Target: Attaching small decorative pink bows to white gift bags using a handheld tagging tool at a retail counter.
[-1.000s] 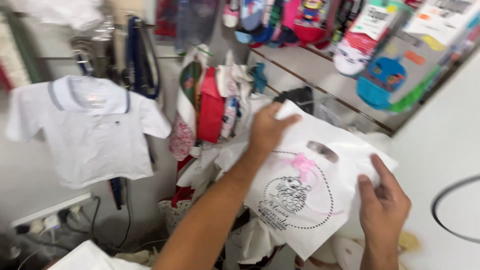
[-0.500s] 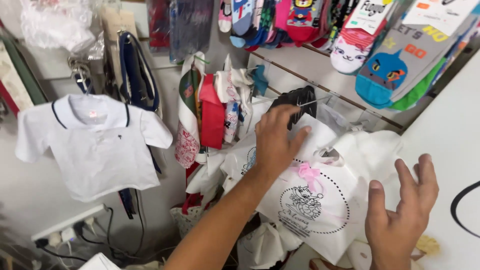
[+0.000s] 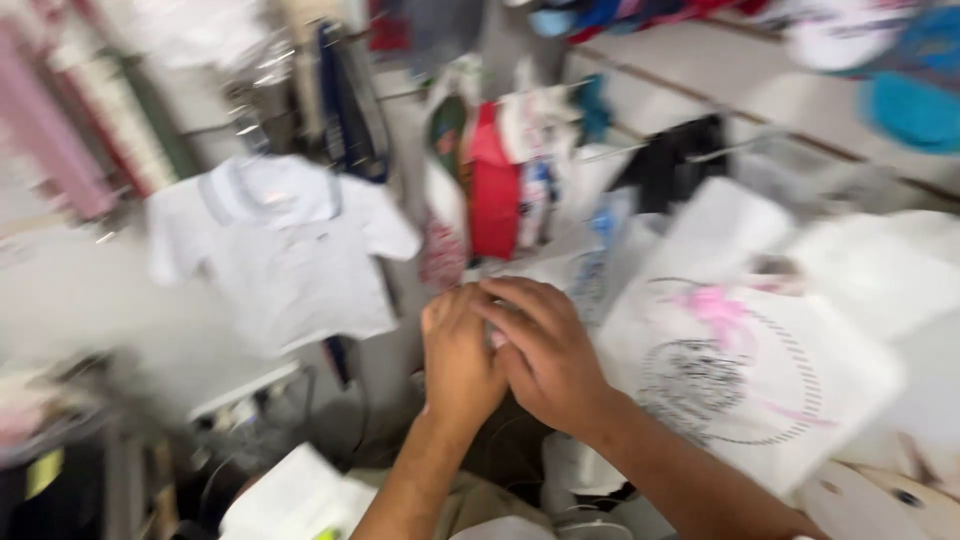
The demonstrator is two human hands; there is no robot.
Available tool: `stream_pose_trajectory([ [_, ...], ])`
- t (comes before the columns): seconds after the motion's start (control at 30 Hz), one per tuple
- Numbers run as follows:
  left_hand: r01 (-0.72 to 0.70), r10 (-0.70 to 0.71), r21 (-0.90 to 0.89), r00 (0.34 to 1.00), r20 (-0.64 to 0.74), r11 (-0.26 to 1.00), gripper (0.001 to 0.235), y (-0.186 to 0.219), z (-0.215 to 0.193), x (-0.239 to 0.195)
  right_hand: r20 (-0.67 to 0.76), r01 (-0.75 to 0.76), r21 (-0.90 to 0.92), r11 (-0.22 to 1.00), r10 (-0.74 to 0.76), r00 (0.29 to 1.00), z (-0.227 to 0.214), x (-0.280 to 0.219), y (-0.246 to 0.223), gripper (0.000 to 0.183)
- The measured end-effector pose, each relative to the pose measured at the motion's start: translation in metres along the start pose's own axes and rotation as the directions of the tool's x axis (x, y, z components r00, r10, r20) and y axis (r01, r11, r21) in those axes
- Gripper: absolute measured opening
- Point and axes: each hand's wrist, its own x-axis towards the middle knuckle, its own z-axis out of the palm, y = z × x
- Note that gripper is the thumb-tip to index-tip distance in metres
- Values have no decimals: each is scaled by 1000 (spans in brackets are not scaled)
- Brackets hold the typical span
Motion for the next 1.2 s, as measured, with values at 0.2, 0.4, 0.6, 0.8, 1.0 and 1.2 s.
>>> stream_pose_trajectory([
  [0.2, 279, -263, 373, 960, -95, 885, 27, -77, -130, -132, 258, -4, 461, 887, -130, 957, 163, -23, -66, 44],
  [0.4, 608, -585, 533, 775, -237, 589, 31, -68, -244, -285, 475, -174, 746, 643, -330, 816, 291, -98, -149, 47],
  [0.6, 807, -791, 530, 494, -360, 263, 39, -39, -274, -425, 788, -282, 615, 737, -557, 263, 345, -186, -172, 66],
  [0.8, 835, -913, 539, 301, -275, 113, 77, 8, -243, -453, 783, -155, 619, 770, -620, 51, 334, -195, -154, 70],
  [1.0, 710, -877, 695, 257, -405, -113, 82, 13, -210, -429, 673, -231, 737, 635, -722, 160, 314, -220, -105, 81],
  [1.2, 619, -903, 781, 380, -200, 88, 60, -71, -185, -386, 444, -28, 853, 521, -696, 565, 272, -214, -86, 23],
])
